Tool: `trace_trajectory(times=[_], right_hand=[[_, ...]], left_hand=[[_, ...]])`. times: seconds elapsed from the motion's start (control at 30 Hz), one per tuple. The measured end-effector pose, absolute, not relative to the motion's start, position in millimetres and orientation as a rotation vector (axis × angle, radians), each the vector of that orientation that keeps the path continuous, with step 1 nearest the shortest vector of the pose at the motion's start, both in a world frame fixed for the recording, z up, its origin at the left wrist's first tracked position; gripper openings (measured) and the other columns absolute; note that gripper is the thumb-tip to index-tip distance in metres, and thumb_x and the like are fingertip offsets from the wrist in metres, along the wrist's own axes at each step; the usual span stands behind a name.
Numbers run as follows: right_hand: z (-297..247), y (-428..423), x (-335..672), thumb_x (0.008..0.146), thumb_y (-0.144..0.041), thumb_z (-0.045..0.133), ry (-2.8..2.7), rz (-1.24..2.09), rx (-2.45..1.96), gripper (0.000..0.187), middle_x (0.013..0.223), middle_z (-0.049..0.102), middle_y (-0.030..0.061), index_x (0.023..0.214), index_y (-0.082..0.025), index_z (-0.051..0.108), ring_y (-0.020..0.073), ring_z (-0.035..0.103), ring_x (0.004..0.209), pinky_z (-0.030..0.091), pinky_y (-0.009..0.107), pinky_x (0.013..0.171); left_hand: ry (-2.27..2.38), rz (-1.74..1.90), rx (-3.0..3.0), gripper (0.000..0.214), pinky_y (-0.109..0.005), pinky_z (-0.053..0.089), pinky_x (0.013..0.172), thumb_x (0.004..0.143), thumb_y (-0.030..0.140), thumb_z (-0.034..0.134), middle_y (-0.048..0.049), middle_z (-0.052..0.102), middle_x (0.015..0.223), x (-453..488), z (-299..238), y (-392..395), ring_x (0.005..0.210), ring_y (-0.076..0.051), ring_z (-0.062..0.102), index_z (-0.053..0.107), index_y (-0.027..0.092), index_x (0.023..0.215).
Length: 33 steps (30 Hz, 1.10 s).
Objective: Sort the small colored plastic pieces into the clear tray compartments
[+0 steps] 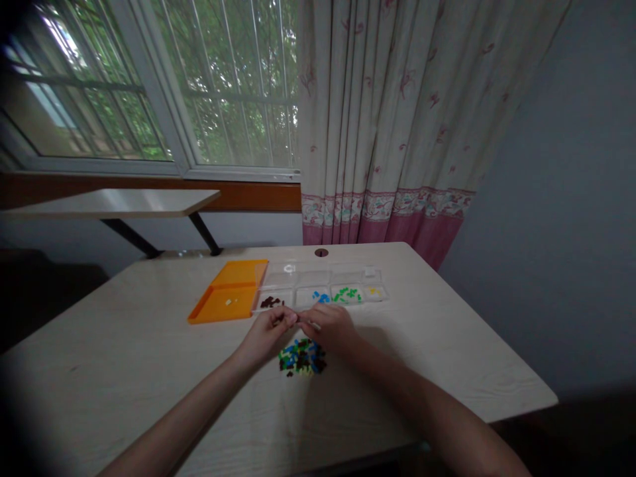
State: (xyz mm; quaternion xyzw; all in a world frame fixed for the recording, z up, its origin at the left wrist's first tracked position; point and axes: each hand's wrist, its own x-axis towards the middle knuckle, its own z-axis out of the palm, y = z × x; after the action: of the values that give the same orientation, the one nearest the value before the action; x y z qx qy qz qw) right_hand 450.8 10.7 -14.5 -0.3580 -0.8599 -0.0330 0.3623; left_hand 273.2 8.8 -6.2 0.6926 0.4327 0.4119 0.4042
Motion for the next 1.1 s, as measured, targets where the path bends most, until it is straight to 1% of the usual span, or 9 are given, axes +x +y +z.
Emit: trace_trajectory(times=[0.13,0.23,0.3,0.4,0.47,0.57,0.77,1.1], right_hand=[[-14.1,10.3,450.9,0.084,-0.031,0.053,-2.22,-0.118,-0.929,0.015,0.073,0.065,0.0017,0.089,-0.023,0.065,0.0119,0.059,0.067,0.043,0.022,0.064],[-12.2,12.6,454.0,0.084,-0.03,0.052,-2.161,-0.149,-0.907,0.016,0.072,0.067,0.0016,0.086,-0.023,0.066,0.0113,0.06,0.065,0.043,0.021,0.062],[-9.8,15.2,458.6,0.084,-0.029,0.052,-2.11,-0.156,-0.896,0.016,0.074,0.068,0.0019,0.085,-0.022,0.066,0.0109,0.061,0.064,0.044,0.02,0.063],[-4.8,19.3,467.7,0.084,-0.028,0.053,-2.03,-0.17,-0.905,0.016,0.074,0.068,0.0025,0.085,-0.021,0.067,0.0108,0.061,0.064,0.045,0.02,0.064],[-1.3,21.5,473.3,0.083,-0.028,0.054,-1.983,-0.189,-0.911,0.015,0.072,0.068,0.0025,0.085,-0.02,0.067,0.0108,0.06,0.062,0.046,0.02,0.062],[2.1,23.5,478.1,0.081,-0.025,0.056,-1.958,-0.217,-0.886,0.012,0.069,0.067,0.0021,0.085,-0.019,0.066,0.0106,0.06,0.06,0.045,0.02,0.059],[2.7,24.1,477.6,0.08,-0.023,0.058,-1.945,-0.229,-0.857,0.01,0.07,0.067,0.0017,0.084,-0.019,0.066,0.0104,0.06,0.059,0.046,0.02,0.059],[5.3,25.7,484.0,0.08,-0.023,0.057,-1.952,-0.229,-0.867,0.011,0.072,0.068,0.0019,0.086,-0.018,0.066,0.0101,0.06,0.06,0.045,0.02,0.059]], left_hand=[[1.121,1.036,1.765,0.035,-0.024,0.04,0.06,0.078,0.042,0.049,-0.004,0.061,0.066,273.0,-7.5,9.8,0.064,-0.015,0.053,0.064,0.011,0.071],[1.199,1.006,1.85,0.036,-0.024,0.041,0.061,0.082,0.041,0.045,-0.0042,0.063,0.068,267.0,-4.9,9.4,0.066,-0.016,0.055,0.065,0.012,0.077],[1.251,0.917,2.004,0.032,-0.024,0.04,0.061,0.082,0.038,0.045,-0.0047,0.064,0.073,259.7,-1.6,8.5,0.067,-0.016,0.055,0.065,0.013,0.08],[1.19,0.687,2.257,0.025,-0.023,0.039,0.062,0.082,0.031,0.046,-0.0042,0.063,0.074,248.3,2.6,7.6,0.068,-0.015,0.054,0.065,0.015,0.076],[1.102,0.547,2.339,0.023,-0.022,0.04,0.064,0.081,0.029,0.047,-0.0033,0.062,0.072,243.5,3.6,7.7,0.068,-0.014,0.054,0.065,0.015,0.075],[1.019,0.455,2.363,0.02,-0.021,0.04,0.064,0.08,0.027,0.049,-0.0028,0.062,0.072,241.6,2.6,7.7,0.068,-0.013,0.053,0.065,0.015,0.078],[0.951,0.4,2.353,0.017,-0.02,0.039,0.06,0.078,0.025,0.051,-0.0029,0.061,0.073,245.7,0.5,4.6,0.065,-0.012,0.053,0.065,0.015,0.08],[1.004,0.467,2.311,0.018,-0.02,0.038,0.061,0.081,0.021,0.044,-0.002,0.06,0.069,248.5,1.8,2.9,0.063,-0.012,0.051,0.06,0.014,0.076]])
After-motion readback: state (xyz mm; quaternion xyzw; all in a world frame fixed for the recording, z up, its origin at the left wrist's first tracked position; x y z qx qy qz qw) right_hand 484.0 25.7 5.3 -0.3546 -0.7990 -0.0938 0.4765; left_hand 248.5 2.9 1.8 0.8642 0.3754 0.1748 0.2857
